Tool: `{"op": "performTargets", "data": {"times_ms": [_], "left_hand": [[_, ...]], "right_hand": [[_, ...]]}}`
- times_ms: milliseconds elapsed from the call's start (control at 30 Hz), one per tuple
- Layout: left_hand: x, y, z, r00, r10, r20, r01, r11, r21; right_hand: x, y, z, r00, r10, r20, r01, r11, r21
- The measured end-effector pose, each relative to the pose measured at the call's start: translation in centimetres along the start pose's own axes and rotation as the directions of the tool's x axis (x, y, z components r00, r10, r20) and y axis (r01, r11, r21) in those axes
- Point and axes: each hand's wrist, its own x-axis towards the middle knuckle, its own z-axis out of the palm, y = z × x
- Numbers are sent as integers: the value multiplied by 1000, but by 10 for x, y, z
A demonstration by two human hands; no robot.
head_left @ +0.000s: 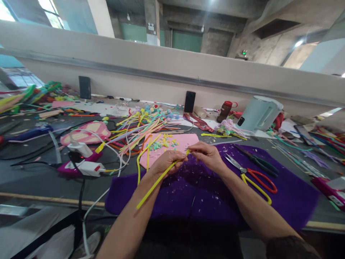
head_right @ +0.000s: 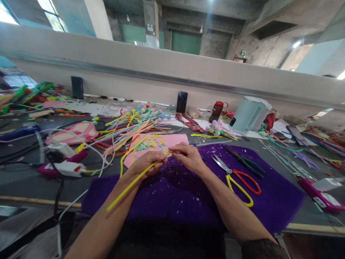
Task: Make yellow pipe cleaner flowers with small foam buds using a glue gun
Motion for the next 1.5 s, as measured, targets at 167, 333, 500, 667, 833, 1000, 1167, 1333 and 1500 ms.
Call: {"op": "performTargets", "data": {"times_ms": [167, 333, 500, 667, 833, 1000, 1167, 1333, 1500], "left_hand": [[0, 0, 0, 1000, 8, -3, -8, 1000, 11], [1, -2, -1, 1000, 26, 9, -26, 999, 20], [2, -3, -2, 999, 31, 12, -32, 999, 36], [1, -3, 0, 999, 35, 5, -35, 999, 28], [0, -1, 1, 1000, 22, -2, -22, 1000, 9], [-1, 0, 0, 998, 39, 39, -38, 999, -16], [-2, 0, 2, 997, 29, 67, -31, 999, 19], [-2, 0, 3, 999, 26, 46, -28, 999, 46], [-3, 0, 4, 999, 17, 31, -19, 998, 53]], "right_hand": [[0, 1, 0, 1000, -10, 10, 10, 1000, -12], [-1, 0, 0, 1000, -18, 15, 19, 999, -34], [-1, -1, -2, 999, -22, 27, 24, 998, -59], [-1, -2, -2, 999, -16, 28, 18, 998, -53], [-1, -6, -3, 998, 57, -11, -56, 994, 95], [1, -7, -8, 993, 104, -49, -93, 978, 184], [1, -11, -5, 984, 103, 147, -122, 985, 124], [-1, -14, -2, 963, 139, 229, -160, 984, 74], [-2, -11, -1, 962, 134, 237, -161, 982, 96]]}}
